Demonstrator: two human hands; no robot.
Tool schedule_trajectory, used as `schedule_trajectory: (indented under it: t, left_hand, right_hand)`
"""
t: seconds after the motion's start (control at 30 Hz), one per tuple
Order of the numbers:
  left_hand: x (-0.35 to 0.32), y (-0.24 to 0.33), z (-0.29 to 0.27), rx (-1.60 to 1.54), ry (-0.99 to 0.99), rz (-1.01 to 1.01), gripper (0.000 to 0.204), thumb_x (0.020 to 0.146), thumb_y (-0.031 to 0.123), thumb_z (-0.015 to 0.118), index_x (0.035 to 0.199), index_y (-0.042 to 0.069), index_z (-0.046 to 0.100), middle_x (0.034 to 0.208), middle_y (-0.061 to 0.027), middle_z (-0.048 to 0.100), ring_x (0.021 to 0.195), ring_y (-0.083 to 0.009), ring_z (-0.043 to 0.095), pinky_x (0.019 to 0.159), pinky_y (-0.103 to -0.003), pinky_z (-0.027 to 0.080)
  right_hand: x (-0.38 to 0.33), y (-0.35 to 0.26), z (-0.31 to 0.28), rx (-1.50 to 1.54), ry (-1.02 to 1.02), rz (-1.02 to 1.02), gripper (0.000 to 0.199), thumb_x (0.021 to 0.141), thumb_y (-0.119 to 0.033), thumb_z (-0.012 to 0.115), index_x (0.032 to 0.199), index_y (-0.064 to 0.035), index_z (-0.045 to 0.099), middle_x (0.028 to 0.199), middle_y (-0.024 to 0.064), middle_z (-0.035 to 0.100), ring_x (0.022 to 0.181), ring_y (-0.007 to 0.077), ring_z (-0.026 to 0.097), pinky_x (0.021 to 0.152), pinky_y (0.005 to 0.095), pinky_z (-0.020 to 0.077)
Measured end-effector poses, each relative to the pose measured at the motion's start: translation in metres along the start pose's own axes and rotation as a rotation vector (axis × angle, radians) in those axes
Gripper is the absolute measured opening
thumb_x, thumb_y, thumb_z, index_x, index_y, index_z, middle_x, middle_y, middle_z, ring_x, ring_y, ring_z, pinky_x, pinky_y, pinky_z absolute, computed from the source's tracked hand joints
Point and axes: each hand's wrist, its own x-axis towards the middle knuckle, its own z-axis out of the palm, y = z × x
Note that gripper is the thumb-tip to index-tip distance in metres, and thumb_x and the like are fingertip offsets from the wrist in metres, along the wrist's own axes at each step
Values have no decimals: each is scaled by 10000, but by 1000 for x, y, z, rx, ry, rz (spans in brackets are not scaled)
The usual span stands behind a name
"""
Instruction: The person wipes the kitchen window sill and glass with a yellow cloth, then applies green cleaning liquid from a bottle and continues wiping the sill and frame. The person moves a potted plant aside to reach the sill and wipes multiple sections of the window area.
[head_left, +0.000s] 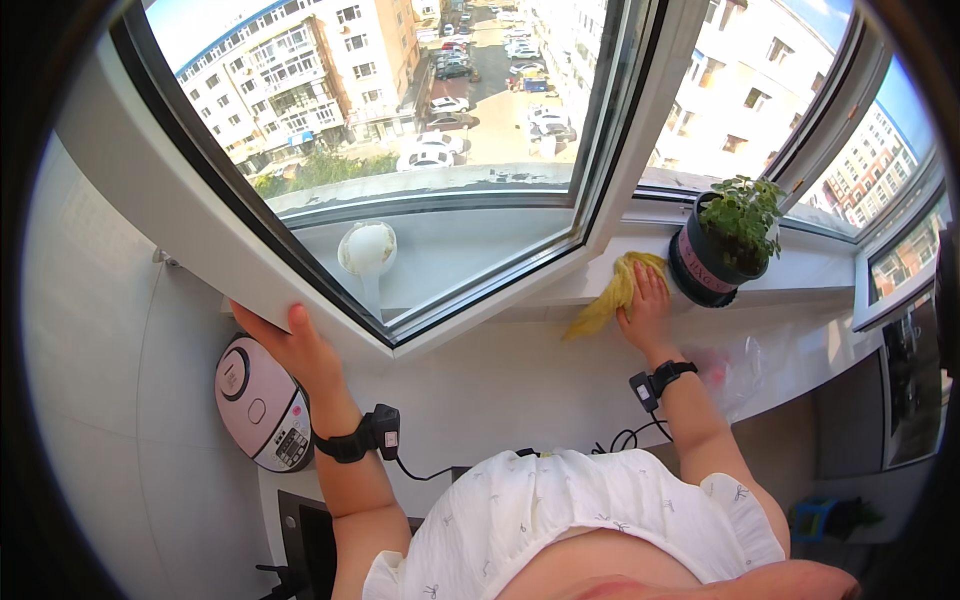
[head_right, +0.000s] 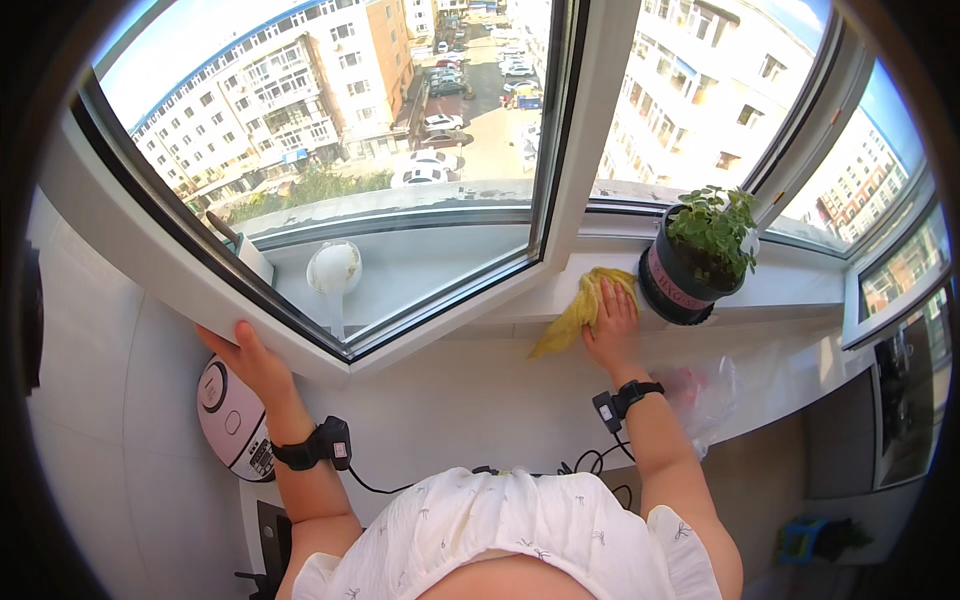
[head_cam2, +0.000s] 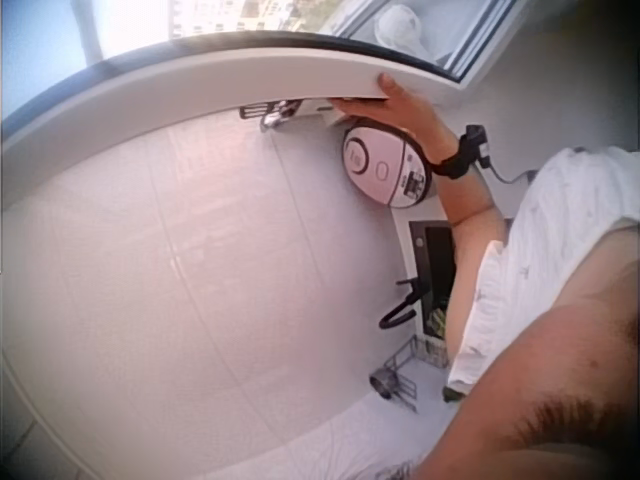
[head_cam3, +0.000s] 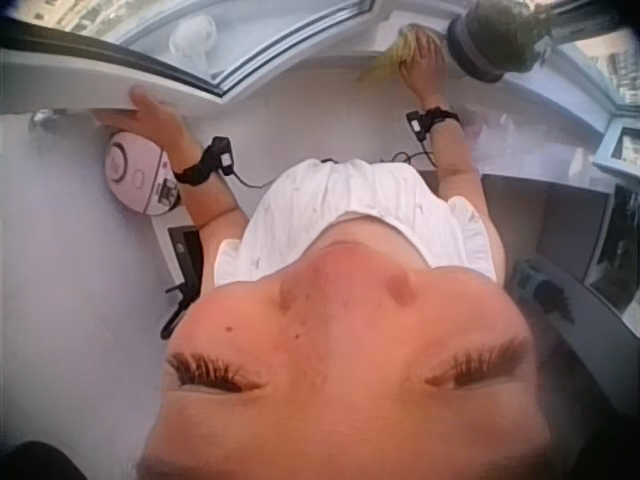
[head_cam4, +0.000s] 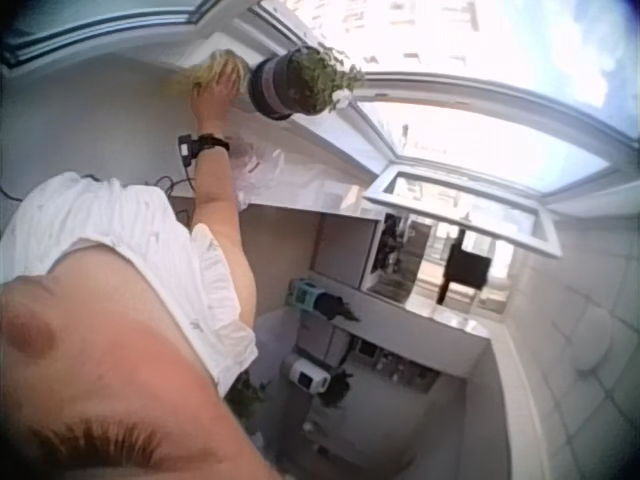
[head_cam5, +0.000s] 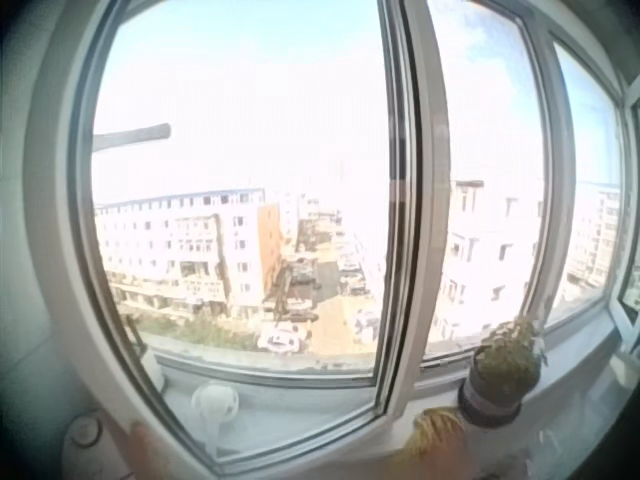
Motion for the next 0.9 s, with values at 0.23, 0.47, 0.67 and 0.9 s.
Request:
schedule_trajectory:
  t: [0.23, 0.47, 0.67, 0.9]
  left_hand:
    - [3, 2, 4, 3, -4, 26, 854, 960, 477, 638, 1533, -17, 243, 1488, -139, 396, 1322, -233, 422, 1118, -363, 320]
    - [3, 7, 1, 16, -40, 40, 915, 931, 453, 701, 1552, -4, 209, 1479, -138, 408, 1326, -239, 430, 1119, -353, 330]
    - [1, 8, 2, -18, -22, 4, 883, 938, 410, 697, 1554, -3, 218, 1477, -141, 413, 1318, -233, 442, 1121, -349, 338]
    - [-1, 9, 3, 20, 6, 30, 844, 954, 379, 680, 1551, -5, 224, 1498, -152, 403, 1342, -251, 428, 1135, -359, 322]
  right_hand:
    - [5, -101, 38, -62, -64, -52, 749, 785, -265, 716, 1474, -111, 466, 1535, 199, 392, 1432, 480, 295, 1164, 667, 175]
    - [27, -205, 55, 97, -72, -311, 533, 861, -313, 681, 1363, -163, 581, 1395, 157, 526, 1350, 427, 413, 1160, 625, 253]
    - [3, -48, 10, 59, 30, -167, 671, 856, -264, 676, 1483, -156, 462, 1517, 179, 434, 1426, 383, 359, 1175, 501, 301]
    - [-5, 5, -1, -40, 56, -40, 700, 796, -158, 652, 1449, -9, 446, 1516, 191, 437, 1404, 412, 386, 1180, 507, 292]
